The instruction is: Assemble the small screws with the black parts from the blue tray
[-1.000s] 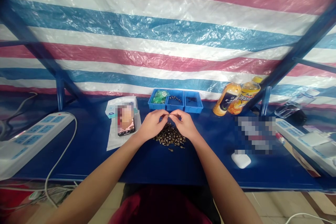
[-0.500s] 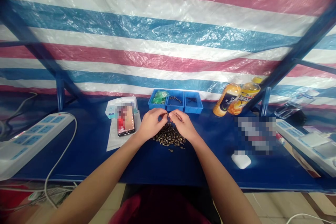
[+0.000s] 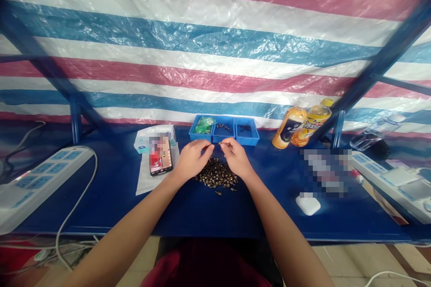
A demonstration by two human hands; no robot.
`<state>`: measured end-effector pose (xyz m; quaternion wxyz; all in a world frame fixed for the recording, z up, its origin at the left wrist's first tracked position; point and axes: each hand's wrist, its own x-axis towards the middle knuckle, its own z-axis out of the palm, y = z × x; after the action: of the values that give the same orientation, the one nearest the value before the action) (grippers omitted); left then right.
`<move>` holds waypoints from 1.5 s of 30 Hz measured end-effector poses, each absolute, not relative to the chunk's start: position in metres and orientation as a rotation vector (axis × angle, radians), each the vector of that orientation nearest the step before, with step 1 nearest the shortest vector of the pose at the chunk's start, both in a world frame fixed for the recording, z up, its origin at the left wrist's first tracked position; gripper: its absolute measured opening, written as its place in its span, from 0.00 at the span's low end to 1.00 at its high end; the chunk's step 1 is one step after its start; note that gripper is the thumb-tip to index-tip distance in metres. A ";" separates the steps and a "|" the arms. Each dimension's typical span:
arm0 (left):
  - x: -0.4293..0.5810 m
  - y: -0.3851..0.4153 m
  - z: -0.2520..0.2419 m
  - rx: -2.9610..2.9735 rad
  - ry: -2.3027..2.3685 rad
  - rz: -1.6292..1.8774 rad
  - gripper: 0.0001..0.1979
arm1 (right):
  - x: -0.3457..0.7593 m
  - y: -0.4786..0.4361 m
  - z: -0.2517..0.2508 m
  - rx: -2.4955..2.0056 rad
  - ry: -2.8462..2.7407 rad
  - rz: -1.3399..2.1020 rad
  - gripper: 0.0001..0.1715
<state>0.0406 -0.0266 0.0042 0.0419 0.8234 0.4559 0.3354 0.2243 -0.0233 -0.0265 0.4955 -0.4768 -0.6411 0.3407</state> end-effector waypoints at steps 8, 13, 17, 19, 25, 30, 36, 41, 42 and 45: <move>0.040 -0.024 0.000 2.444 1.382 1.047 0.09 | 0.233 -0.018 -0.026 -1.409 -1.485 0.852 0.30; 0.040 -0.024 -0.001 2.446 1.377 1.002 0.09 | 0.230 -0.018 -0.027 -1.326 -1.401 0.916 0.25; 0.040 -0.025 -0.001 2.466 1.364 0.960 0.09 | 0.229 -0.018 -0.030 -1.165 -1.307 0.956 0.31; 0.040 -0.025 0.000 2.465 1.374 0.933 0.09 | 0.231 -0.018 -0.030 -1.211 -1.354 0.941 0.32; 0.039 -0.022 -0.005 2.485 1.401 0.807 0.10 | 0.234 -0.028 -0.022 -1.376 -1.817 0.623 0.17; 0.034 -0.019 -0.012 2.531 1.363 0.625 0.10 | 0.226 -0.042 -0.014 -1.393 -2.251 0.468 0.13; 0.032 -0.021 -0.013 2.545 1.358 0.528 0.11 | 0.223 -0.042 -0.015 -1.421 -2.269 0.460 0.12; 0.032 -0.021 -0.012 2.500 1.346 0.548 0.12 | 0.225 -0.039 -0.015 -1.414 -2.219 0.529 0.12; 0.032 -0.020 -0.011 2.477 1.352 0.568 0.12 | 0.226 -0.038 -0.014 -1.407 -2.194 0.562 0.13; 0.029 -0.018 -0.005 2.403 1.392 0.640 0.12 | 0.233 -0.038 -0.010 -1.426 -2.102 0.642 0.20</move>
<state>0.0293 -0.0176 -0.0053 0.1454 0.8342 0.4833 0.2223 0.2328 -0.0375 -0.0102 0.2576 -0.5259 -0.7752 0.2369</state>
